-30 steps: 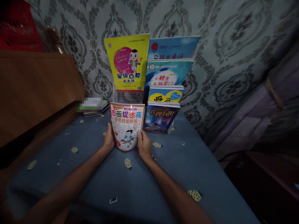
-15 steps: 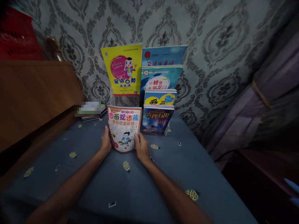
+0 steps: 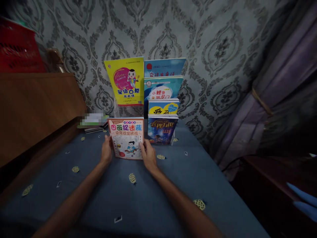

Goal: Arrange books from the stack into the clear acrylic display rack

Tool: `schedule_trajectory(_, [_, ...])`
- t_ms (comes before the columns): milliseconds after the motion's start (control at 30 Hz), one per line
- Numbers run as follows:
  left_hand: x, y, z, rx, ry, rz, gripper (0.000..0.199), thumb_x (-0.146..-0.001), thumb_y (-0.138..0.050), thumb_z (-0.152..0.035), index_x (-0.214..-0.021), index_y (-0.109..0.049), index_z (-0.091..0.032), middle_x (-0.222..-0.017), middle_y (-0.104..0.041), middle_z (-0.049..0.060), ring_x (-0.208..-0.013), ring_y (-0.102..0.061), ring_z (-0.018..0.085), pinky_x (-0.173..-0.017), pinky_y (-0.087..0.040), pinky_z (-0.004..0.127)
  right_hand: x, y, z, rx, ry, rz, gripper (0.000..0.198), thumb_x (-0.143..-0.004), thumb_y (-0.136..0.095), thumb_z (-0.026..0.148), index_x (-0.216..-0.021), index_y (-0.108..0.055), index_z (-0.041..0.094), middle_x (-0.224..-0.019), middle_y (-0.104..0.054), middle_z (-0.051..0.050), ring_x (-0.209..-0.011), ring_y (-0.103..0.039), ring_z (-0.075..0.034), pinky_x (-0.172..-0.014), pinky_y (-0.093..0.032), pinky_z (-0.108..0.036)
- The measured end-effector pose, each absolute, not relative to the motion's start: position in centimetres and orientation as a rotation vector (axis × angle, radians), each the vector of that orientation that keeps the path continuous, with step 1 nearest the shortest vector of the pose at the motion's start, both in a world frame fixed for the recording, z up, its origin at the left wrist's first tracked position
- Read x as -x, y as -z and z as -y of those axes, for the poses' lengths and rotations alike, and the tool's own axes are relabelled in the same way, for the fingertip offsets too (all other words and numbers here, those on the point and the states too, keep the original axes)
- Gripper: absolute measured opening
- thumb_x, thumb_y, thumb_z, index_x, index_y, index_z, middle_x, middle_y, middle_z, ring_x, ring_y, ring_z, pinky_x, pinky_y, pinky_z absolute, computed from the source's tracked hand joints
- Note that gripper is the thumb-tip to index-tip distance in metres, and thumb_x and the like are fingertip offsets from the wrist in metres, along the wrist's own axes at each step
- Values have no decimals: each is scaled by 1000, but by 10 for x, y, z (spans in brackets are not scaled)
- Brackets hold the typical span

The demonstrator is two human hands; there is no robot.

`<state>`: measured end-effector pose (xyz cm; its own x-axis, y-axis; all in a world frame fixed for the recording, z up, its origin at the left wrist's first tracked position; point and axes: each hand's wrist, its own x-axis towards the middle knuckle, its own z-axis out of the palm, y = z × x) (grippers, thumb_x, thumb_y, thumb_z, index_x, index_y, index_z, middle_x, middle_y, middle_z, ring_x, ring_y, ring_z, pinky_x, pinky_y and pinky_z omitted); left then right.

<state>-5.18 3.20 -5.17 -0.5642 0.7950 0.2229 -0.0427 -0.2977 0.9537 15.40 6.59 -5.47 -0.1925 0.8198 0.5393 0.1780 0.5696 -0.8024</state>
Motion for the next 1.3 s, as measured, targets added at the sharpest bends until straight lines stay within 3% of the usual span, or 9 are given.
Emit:
schedule_trajectory(200, [60, 29, -15, -1272, -1871, -1513, 70, -82, -47, -83, -84, -71, -17, -87, -74, 8, -86, -68, 23, -71, -53, 30, -158, 44, -71, 789, -752, 1701, 28, -95, -48, 46, -102, -62, 22, -94, -73, -5, -80, -67, -23, -65, -50, -31])
schedule_trajectory(400, [73, 18, -13, -1445, -1690, -1514, 55, -80, -58, -73, -72, -59, -19, -69, -57, 0, -65, -55, 15, -48, -45, 21, -166, 31, -77, 824, -653, 1790, 27, -94, -48, 43, -97, -64, 22, -92, -71, -7, -80, -65, -23, -67, -50, -33])
schedule_trajectory(533, [76, 17, -17, -1461, -1635, -1485, 50, -79, -61, -69, -79, -60, -19, -73, -57, -1, -66, -56, 14, -52, -52, 23, -173, 17, -83, 892, -482, 1897, 22, -89, -53, 38, -84, -66, 21, -82, -66, -6, -77, -63, -24, -71, -48, -35])
schedule_trajectory(733, [84, 1, -27, -1584, -1599, -1505, 44, -82, -57, -62, -73, -53, -20, -70, -54, -1, -66, -56, 16, -53, -53, 25, -169, 1, -96, 892, -497, 1972, 19, -87, -54, 32, -77, -65, 21, -78, -66, -6, -72, -63, -23, -66, -49, -34])
schedule_trajectory(1000, [108, -91, -81, -1786, -1805, -1501, 33, -89, -54, -50, -73, -52, -21, -69, -52, -2, -67, -50, 15, -60, -43, 24, -142, -83, -144, 774, -325, 1885, 19, -88, -53, 28, -96, -69, 21, -87, -72, -6, -83, -66, -24, -79, -53, -38])
schedule_trajectory(1167, [115, -162, -118, -1988, -2076, -1362, 31, -96, -50, -44, -76, -50, -21, -68, -50, -3, -64, -51, 13, -61, -43, 23, -134, -156, -174, 630, -154, 1798, 22, -90, -51, 27, -105, -67, 20, -98, -71, -8, -94, -65, -26, -87, -53, -42])
schedule_trajectory(1300, [112, -186, -135, -2042, -2119, -1290, 31, -99, -49, -41, -76, -48, -21, -68, -50, -3, -63, -51, 12, -61, -44, 21, -132, -180, -188, 613, -78, 1779, 22, -91, -50, 25, -107, -65, 20, -96, -70, -8, -95, -65, -26, -89, -52, -44])
